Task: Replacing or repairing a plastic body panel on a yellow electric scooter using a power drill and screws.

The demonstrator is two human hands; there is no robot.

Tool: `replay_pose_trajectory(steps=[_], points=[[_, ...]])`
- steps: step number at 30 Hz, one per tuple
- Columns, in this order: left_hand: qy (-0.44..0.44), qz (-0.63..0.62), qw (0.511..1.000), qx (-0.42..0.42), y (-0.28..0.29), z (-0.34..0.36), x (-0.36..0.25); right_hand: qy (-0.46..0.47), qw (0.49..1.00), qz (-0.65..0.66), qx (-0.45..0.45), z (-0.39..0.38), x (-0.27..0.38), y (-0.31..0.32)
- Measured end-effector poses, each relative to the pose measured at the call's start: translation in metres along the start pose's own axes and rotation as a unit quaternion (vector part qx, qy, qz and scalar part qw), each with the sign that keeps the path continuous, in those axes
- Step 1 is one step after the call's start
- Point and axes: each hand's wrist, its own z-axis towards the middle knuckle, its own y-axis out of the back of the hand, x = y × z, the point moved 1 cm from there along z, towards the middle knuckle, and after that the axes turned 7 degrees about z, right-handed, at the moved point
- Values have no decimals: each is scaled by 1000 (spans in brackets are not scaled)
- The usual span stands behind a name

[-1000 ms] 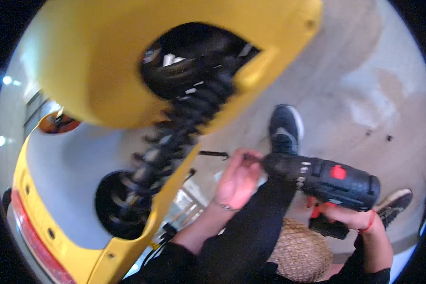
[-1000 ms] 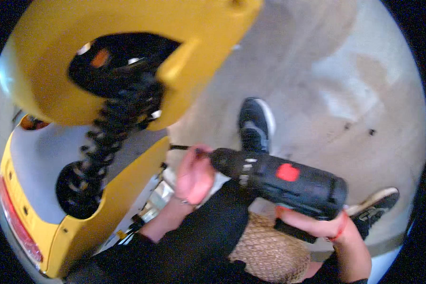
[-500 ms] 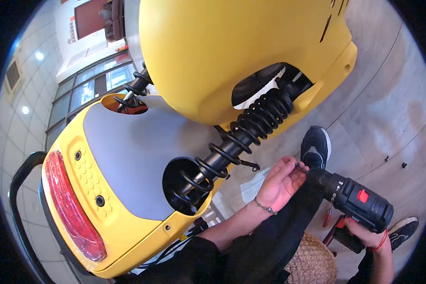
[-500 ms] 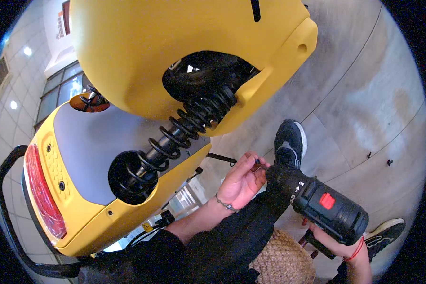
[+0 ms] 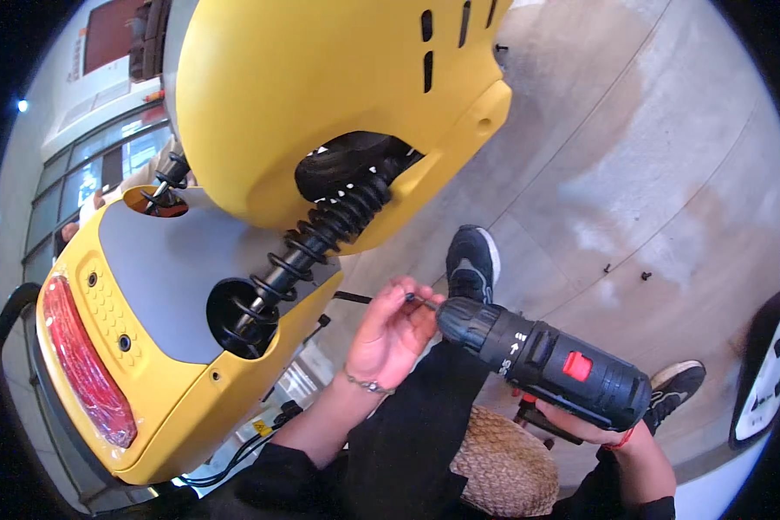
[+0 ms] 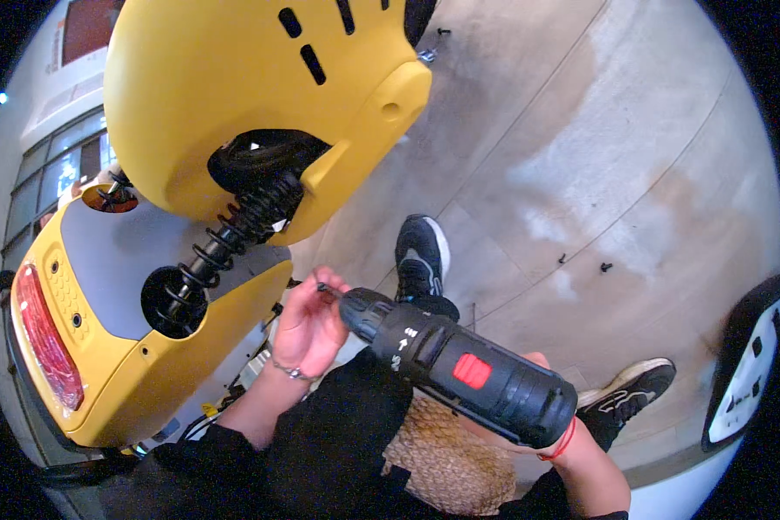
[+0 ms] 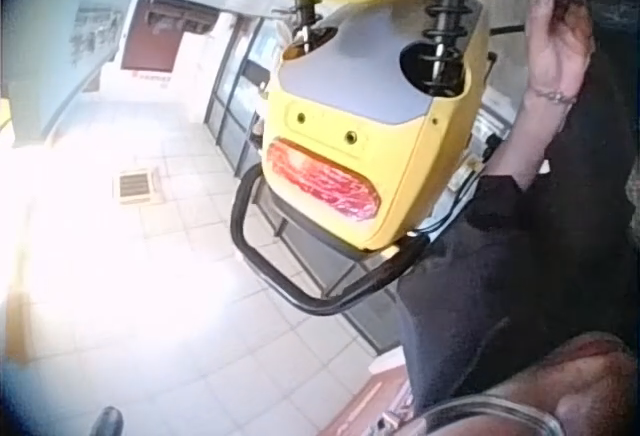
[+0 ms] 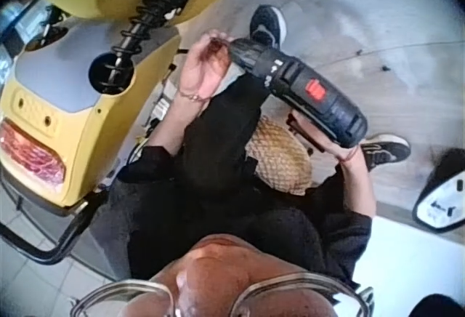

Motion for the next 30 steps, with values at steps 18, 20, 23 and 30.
replay_pose_trajectory(steps=[18, 20, 23, 30], points=[[-15, 43, 999, 6, -16, -6, -6, -30, 994, -103, 28, 14, 41, 4], [-19, 52, 998, -16, -17, -6, -6, -31, 992, -119, 26, 16, 43, 4], [-21, 45, 999, -9, -17, -5, -3, -43, 987, -147, 41, 21, 58, 4], [-78, 46, 996, -12, -25, -15, -13, 31, 990, -136, 17, 20, 49, -10]])
